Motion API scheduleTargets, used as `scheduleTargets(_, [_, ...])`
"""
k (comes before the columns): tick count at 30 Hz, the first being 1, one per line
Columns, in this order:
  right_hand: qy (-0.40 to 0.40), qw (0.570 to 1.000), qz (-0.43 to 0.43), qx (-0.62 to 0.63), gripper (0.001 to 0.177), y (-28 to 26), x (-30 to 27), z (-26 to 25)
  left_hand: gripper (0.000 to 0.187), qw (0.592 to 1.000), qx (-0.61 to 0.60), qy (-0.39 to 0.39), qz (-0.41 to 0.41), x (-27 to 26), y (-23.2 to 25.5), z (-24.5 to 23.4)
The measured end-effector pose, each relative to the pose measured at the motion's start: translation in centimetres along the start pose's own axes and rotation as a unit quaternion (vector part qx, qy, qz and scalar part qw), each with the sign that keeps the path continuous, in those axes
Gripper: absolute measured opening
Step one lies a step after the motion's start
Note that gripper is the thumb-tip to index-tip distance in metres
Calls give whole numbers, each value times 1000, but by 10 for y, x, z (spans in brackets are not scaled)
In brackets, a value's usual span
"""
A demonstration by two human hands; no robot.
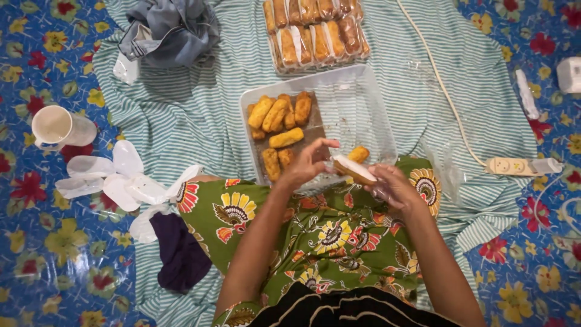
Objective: Wrapping fried food items in plastic sheets and organizing them in a tray.
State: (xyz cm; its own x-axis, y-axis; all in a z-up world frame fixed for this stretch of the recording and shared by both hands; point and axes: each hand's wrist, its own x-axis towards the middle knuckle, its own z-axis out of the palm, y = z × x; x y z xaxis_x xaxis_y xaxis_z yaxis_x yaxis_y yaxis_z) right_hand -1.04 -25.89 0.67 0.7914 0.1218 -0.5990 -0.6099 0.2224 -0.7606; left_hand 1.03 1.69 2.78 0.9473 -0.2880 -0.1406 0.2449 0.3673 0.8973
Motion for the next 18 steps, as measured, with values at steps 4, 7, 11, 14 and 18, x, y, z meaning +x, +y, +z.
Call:
scheduleTargets(4, [10, 1000, 10, 26, 21, -10, -17, 12, 84, 992, -4, -128, 17, 3, -24, -6])
scheduleTargets(7, [16, 999, 18, 41, 23, -23, -36, 32, 83, 987, -6, -155, 47, 6, -26, -2])
scheduleTargets(11, [-1, 998, 25, 49, 24, -17, -34, 30, 56, 973, 22, -168, 155, 3, -19, 4])
scheduleTargets(14, [7, 998, 41, 36, 20, -29, -48, 45, 51, 988, -20, -135, 72, -2, -10, 5])
scheduleTargets(18, [4, 999, 42, 31, 18, -48, -65, 69, 49, 991, -39, -120, 53, 2, -17, 3])
